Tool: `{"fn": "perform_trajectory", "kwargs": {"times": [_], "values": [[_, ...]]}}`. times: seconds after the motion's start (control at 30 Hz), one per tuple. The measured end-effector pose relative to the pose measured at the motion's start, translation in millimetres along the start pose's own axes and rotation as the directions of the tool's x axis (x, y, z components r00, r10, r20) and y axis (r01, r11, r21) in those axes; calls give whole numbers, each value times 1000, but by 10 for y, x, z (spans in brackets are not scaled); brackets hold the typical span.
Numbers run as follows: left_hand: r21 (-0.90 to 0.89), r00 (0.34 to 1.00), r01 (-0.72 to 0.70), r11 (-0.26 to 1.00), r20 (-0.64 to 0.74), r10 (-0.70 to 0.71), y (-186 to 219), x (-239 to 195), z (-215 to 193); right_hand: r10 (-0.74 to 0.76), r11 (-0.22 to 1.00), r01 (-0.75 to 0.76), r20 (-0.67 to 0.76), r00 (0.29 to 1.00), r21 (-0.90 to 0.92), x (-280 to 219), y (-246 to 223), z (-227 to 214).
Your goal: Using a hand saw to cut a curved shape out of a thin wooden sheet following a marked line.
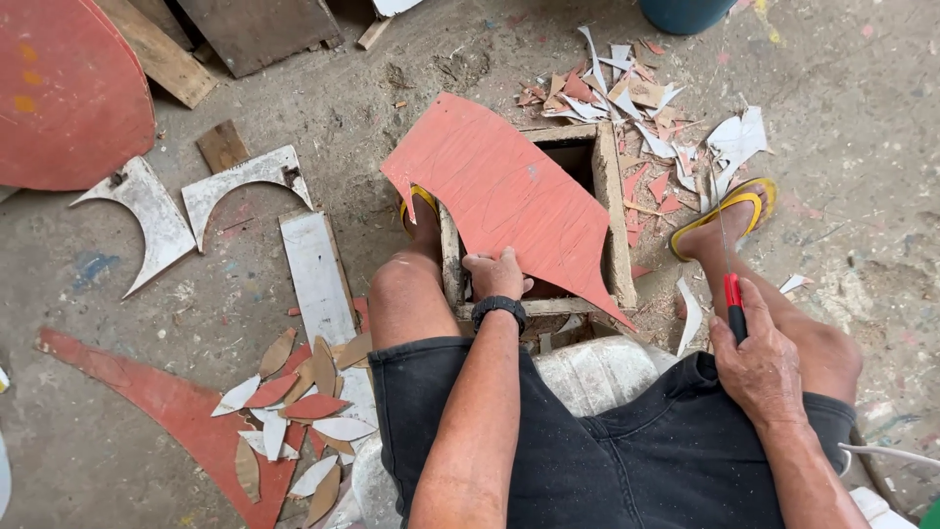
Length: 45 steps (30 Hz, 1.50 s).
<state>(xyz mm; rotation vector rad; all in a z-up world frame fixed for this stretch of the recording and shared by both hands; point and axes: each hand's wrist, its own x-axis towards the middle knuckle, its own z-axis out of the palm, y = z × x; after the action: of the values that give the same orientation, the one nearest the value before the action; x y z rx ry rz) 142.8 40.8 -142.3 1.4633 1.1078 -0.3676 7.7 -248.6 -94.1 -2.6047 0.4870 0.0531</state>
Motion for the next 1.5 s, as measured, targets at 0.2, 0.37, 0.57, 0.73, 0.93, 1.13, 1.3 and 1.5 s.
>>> {"fn": "perform_trajectory", "kwargs": {"times": [0.2,0.37,0.57,0.73,0.93,1.13,1.3,1.5], "values": [[-126,993,-114,985,-42,109,-28,-37,-8,165,985,-169,93,982,34,31,-166,-99],[-229,965,-259,938,-96,243,-167,5,70,187,982,-190,147,971,8,83,-221,-153],[87,976,-211,974,63,206,18,-311,32,202,978,-209,169,965,19,96,-213,-159],[205,988,-138,969,100,120,1,-241,35,254,964,-265,205,945,27,114,-276,-209],[408,980,-150,901,-58,190,-183,95,88,288,955,-296,222,932,6,117,-304,-224],[306,962,-195,932,-127,243,-171,217,73,211,976,-217,167,963,24,104,-195,-140],[-76,985,-81,994,-159,69,51,104,31,186,982,-188,143,972,6,92,-117,-105],[-177,976,-23,984,-219,-17,-20,301,24,197,980,-199,131,972,2,88,-143,-91]]}}
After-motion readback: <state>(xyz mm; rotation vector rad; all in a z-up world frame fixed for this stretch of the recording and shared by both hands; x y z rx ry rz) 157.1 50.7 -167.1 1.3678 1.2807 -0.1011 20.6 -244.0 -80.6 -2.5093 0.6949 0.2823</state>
